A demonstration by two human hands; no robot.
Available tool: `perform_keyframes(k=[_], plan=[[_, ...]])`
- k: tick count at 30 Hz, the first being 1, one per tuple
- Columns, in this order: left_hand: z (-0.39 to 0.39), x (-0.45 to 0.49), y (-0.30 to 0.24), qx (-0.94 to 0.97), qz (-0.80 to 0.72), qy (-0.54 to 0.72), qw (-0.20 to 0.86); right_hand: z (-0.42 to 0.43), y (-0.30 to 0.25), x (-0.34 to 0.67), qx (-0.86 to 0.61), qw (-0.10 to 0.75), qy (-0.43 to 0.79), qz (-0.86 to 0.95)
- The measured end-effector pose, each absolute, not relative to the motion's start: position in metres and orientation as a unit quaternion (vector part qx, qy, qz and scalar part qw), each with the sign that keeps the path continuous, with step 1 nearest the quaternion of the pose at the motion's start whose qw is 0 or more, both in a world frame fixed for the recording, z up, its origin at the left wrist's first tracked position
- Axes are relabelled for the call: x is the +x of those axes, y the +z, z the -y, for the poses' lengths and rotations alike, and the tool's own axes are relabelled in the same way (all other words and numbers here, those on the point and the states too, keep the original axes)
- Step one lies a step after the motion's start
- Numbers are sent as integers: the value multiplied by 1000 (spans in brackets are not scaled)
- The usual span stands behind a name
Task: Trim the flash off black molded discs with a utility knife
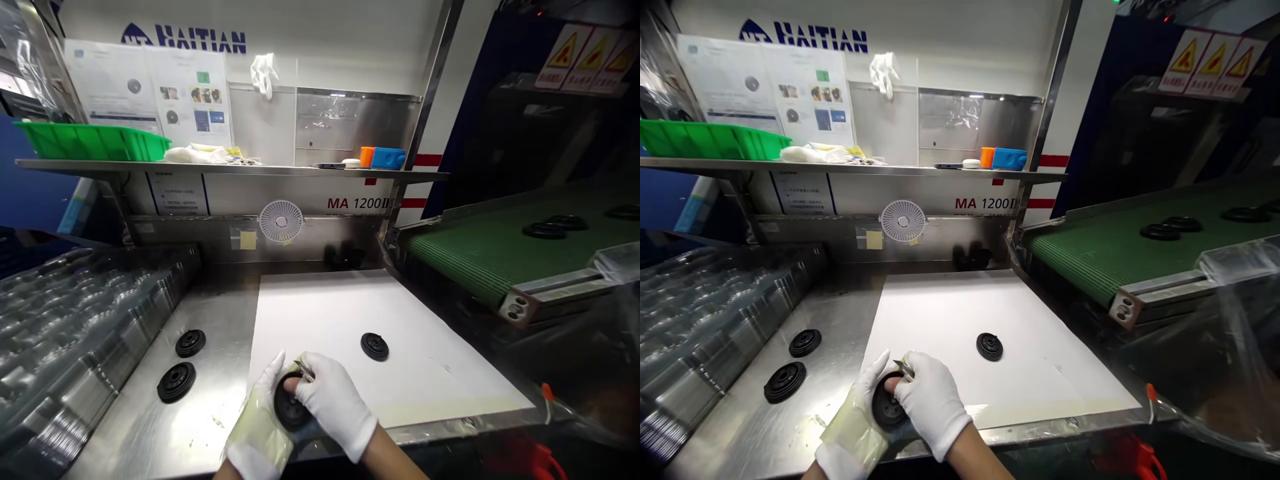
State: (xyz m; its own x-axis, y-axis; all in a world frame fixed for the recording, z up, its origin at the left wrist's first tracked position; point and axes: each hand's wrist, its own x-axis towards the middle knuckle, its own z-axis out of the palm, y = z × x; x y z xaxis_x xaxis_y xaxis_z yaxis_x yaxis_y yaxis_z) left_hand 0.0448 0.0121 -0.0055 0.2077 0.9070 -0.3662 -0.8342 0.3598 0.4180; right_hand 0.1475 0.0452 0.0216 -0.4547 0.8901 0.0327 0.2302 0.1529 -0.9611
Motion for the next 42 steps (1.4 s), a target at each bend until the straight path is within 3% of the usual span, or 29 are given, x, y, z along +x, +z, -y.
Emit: perform_keyframes(k=[4, 7, 12, 17, 21, 39, 42], plan=[[-2, 37, 0, 7, -243, 602, 761, -39, 25, 158, -401, 379, 441, 708], [-2, 23, 6, -44, -278, 676, 681, -37, 17, 167, -390, 421, 470, 671], [-12, 15, 7, -6, -283, 753, 594, -33, -10, 166, -384, 326, 518, 691], [-17, 22, 5, 27, -283, 735, 616, -26, -16, 159, -455, 274, 292, 795], [-13, 24, 6, 35, -272, 701, 658, -24, -9, 154, -491, 219, 194, 820], [-20, 34, 5, -6, -286, 786, 548, -6, -25, 136, -505, 210, 147, 824], [-16, 28, 0, 21, -299, 744, 598, -10, -21, 141, -495, 222, 176, 822]])
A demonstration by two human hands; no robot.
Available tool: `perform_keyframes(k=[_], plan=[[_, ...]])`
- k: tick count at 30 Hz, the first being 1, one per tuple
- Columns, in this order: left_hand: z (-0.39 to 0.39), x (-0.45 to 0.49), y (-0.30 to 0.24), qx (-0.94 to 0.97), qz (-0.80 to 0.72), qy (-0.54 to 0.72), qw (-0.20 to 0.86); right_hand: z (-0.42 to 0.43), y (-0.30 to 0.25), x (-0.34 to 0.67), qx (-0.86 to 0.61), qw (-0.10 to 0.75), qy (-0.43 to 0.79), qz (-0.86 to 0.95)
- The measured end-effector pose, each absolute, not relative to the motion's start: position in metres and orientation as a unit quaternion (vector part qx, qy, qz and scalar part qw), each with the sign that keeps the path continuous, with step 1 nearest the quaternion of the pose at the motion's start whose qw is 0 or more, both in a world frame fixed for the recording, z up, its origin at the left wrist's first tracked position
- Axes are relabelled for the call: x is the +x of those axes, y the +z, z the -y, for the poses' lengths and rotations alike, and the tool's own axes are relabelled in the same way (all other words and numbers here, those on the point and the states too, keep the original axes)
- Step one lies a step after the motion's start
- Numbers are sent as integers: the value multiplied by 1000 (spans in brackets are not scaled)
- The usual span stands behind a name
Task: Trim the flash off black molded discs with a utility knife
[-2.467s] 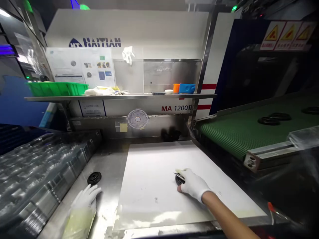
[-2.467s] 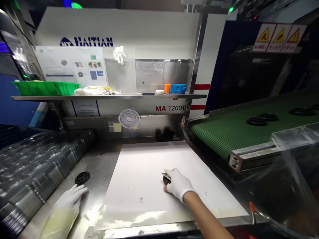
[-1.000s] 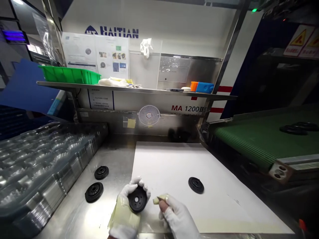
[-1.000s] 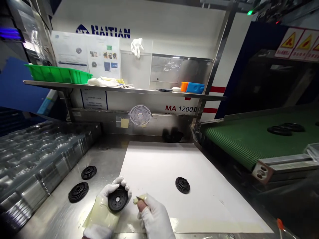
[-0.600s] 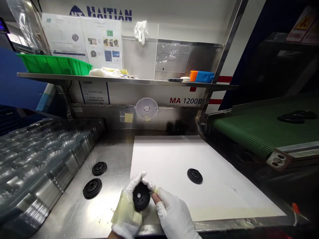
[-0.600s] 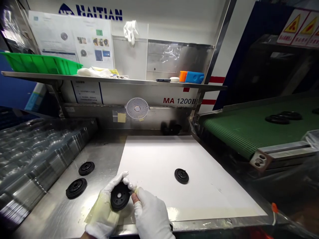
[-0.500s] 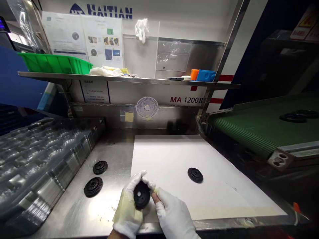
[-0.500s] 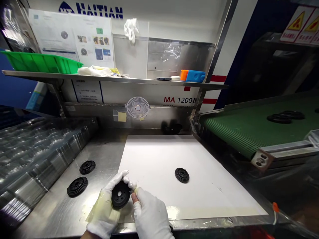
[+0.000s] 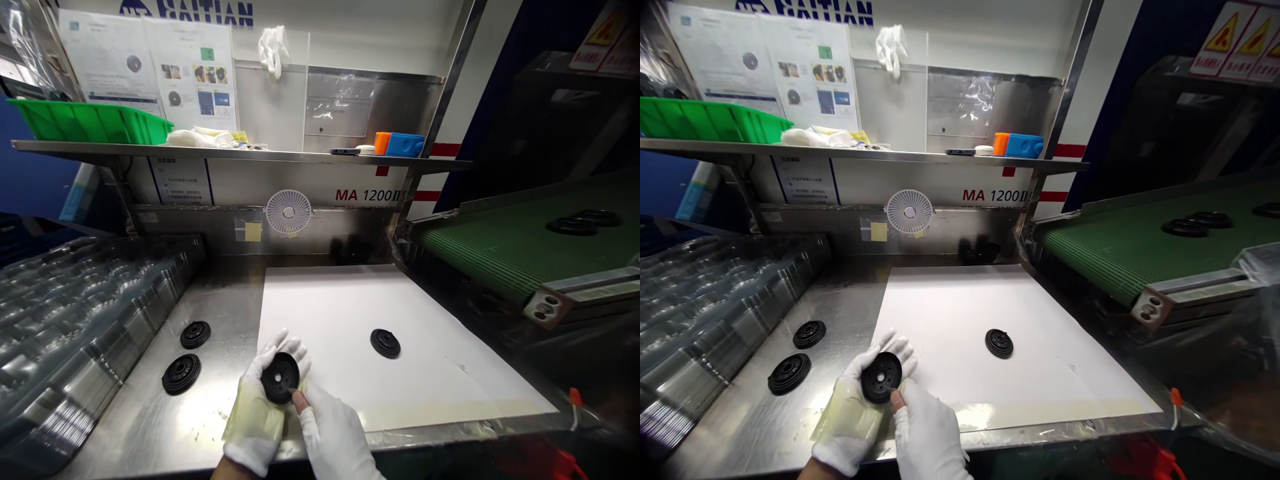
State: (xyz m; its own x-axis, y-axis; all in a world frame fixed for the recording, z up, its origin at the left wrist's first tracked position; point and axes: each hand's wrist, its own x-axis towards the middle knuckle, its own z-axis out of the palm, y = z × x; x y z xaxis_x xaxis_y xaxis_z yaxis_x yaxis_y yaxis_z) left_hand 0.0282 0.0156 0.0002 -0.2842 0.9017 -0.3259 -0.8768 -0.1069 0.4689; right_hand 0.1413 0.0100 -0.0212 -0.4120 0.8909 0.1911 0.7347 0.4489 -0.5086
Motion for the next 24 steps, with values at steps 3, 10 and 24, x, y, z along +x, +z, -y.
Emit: perform_keyframes(k=[3, 10, 24], plan=[[-12, 23, -1, 30, -282, 707, 647, -14, -17, 149, -483, 241, 200, 818], [-16, 32, 12, 16, -285, 745, 603, -11, -16, 149, -497, 244, 139, 821], [-11, 25, 0, 42, -294, 734, 611, -5, -17, 143, -489, 249, 133, 825]])
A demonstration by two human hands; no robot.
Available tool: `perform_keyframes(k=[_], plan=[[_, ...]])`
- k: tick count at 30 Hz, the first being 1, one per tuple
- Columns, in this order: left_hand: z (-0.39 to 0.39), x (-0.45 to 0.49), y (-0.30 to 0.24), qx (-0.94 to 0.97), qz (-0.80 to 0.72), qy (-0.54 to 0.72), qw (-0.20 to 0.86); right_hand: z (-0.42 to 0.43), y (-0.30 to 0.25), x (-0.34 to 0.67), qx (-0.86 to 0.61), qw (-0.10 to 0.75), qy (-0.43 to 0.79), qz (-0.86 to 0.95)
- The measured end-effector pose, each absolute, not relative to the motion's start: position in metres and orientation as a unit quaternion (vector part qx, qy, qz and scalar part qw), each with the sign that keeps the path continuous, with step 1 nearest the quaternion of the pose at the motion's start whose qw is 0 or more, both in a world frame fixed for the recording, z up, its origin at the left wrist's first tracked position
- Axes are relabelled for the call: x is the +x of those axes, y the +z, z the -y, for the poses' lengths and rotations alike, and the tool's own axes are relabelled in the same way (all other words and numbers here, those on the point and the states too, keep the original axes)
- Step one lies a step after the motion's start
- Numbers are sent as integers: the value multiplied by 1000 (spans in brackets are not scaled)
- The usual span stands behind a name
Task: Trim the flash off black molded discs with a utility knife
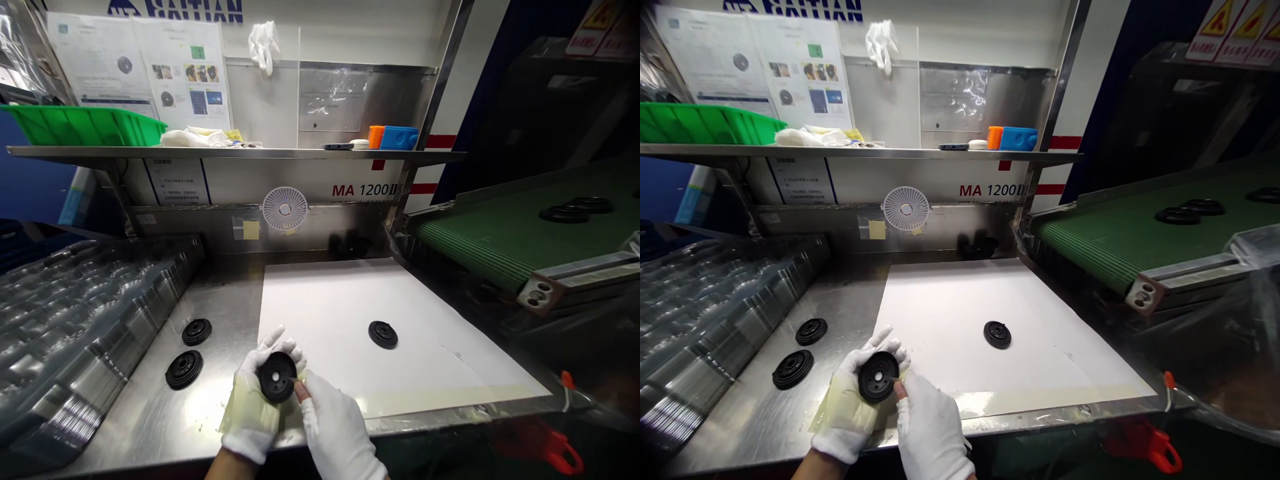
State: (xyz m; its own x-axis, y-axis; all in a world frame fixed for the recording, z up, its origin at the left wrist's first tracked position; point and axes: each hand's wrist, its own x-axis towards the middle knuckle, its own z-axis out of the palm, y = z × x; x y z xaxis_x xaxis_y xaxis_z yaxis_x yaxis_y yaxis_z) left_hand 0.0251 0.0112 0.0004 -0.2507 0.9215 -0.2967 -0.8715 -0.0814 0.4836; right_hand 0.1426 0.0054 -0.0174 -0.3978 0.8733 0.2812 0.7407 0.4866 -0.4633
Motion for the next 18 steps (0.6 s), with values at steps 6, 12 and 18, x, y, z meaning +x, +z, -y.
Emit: perform_keyframes(k=[6, 12, 18], plan=[[-13, 30, 5, 45, -294, 769, 566, 0, -22, 139, -511, 229, 128, 819], [-13, 33, 11, 48, -300, 800, 517, 8, -24, 128, -497, 263, 120, 818], [-9, 22, 9, 47, -294, 738, 605, 0, -22, 137, -499, 274, 131, 812]])
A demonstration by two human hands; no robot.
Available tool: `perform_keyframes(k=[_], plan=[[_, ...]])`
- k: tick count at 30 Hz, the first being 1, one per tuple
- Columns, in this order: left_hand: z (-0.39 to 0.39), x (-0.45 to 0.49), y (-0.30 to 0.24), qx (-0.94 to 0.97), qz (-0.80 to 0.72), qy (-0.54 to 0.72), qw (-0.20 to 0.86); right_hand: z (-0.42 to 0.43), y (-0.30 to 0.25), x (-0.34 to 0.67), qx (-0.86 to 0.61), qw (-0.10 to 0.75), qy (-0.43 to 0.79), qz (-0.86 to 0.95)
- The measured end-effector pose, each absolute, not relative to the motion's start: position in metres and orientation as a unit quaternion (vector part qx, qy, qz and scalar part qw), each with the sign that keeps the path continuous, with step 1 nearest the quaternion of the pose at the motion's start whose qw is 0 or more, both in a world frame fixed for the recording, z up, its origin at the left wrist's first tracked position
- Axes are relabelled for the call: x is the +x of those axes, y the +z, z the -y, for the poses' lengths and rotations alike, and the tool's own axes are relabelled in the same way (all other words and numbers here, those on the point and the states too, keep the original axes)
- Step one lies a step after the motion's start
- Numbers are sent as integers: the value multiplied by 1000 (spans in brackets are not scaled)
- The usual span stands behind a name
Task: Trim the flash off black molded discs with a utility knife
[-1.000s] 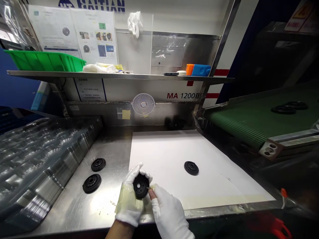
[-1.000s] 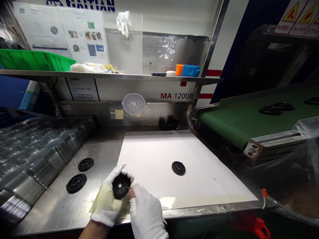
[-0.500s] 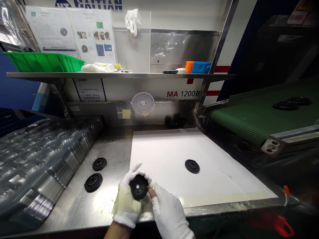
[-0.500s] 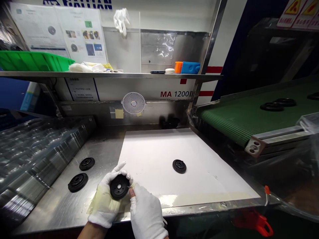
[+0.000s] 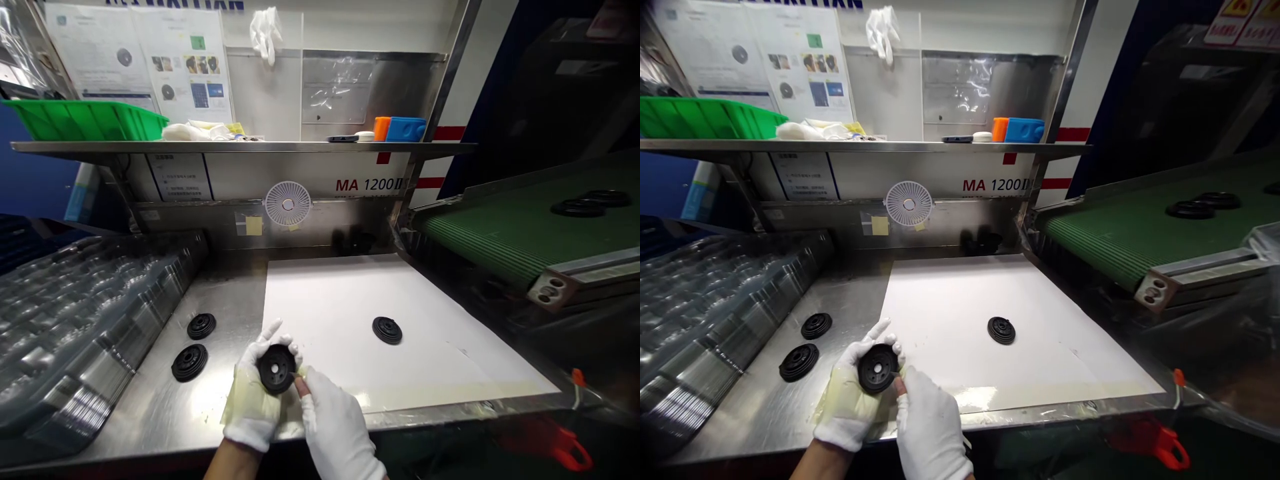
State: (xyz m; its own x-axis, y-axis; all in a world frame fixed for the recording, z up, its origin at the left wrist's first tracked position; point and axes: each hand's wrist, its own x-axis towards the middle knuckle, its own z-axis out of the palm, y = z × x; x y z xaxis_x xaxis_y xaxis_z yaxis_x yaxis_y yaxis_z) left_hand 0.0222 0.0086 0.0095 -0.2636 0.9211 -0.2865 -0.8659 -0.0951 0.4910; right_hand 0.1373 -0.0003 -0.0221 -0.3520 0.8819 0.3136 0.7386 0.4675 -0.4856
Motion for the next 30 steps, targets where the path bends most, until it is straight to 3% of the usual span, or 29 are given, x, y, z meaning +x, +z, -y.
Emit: perform_keyframes(k=[10, 16, 26, 30], plan=[[-14, 30, 10, 51, -303, 813, 495, 9, -25, 122, -489, 290, 121, 814], [-10, 22, 17, 59, -285, 743, 603, -1, -13, 132, -494, 299, 143, 803], [-13, 32, 15, 24, -308, 806, 505, 7, -29, 125, -500, 279, 118, 811], [-8, 23, 8, 50, -294, 746, 595, 1, -28, 131, -487, 300, 125, 811]])
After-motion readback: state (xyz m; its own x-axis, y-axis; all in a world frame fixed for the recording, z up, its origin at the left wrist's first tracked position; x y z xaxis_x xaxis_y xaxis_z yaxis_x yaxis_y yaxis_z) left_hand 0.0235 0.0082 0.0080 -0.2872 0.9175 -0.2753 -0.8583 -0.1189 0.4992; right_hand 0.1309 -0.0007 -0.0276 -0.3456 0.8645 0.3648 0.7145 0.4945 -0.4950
